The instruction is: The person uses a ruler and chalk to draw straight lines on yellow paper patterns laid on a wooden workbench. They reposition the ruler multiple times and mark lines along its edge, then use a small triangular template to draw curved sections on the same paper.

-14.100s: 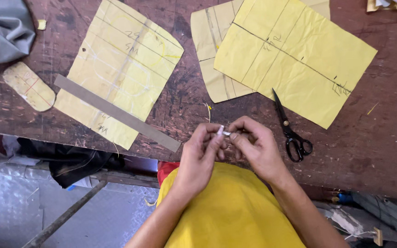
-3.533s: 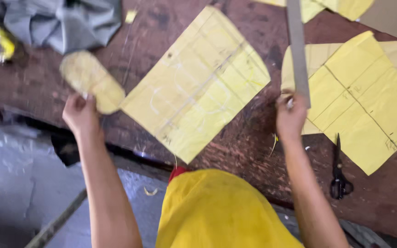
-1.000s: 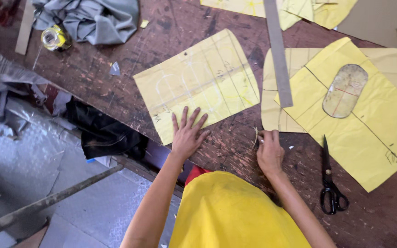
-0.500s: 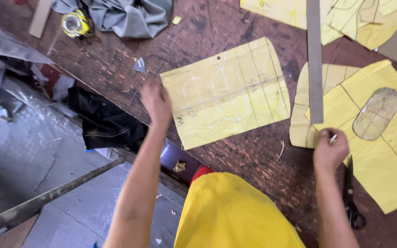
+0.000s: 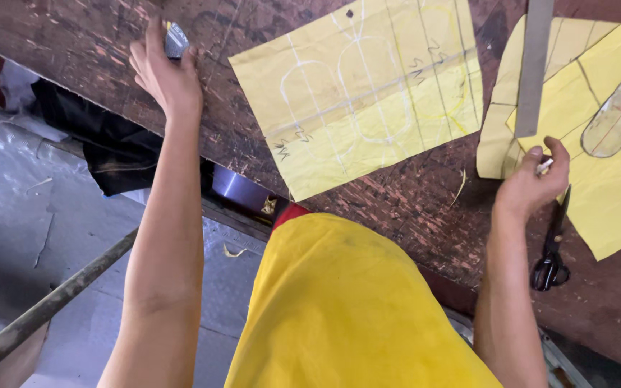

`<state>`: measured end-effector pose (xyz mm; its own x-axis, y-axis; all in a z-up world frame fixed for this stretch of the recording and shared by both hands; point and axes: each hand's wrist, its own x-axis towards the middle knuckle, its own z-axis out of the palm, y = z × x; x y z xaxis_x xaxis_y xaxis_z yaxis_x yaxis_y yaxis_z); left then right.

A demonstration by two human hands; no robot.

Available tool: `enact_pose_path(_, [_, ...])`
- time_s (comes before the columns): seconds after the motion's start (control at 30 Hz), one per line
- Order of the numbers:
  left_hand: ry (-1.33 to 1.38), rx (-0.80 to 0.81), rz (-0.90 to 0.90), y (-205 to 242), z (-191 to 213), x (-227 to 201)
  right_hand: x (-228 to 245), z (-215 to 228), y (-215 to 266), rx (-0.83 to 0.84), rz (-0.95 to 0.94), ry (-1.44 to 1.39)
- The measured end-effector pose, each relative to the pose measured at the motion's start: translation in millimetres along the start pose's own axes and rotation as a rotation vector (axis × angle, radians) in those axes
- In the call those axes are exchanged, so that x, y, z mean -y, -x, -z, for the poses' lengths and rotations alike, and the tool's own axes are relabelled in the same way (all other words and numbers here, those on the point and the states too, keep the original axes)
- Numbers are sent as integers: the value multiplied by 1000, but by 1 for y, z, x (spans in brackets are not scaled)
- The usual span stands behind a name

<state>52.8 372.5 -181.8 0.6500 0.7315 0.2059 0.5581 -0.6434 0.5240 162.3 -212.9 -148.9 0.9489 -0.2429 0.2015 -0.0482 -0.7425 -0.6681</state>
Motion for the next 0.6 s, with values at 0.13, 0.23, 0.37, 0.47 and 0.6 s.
enact_pose_path(0.13, [223, 48, -7, -10, 20, -17, 73, -10, 20, 152, -62, -77])
enact_pose_path(0.23, [599, 217, 305, 13, 51, -55, 130, -8, 36, 430, -62, -151])
enact_pose_path(0.37, [964, 488, 542, 116, 68, -129, 183, -7, 69, 873, 284, -269])
enact_pose_path(0.47, [1122, 655, 807, 197, 56, -168, 192, -6, 93, 1075, 308, -391])
enact_pose_path(0.6, [1471, 644, 1017, 259, 42, -178, 168, -4, 109, 1115, 283, -456])
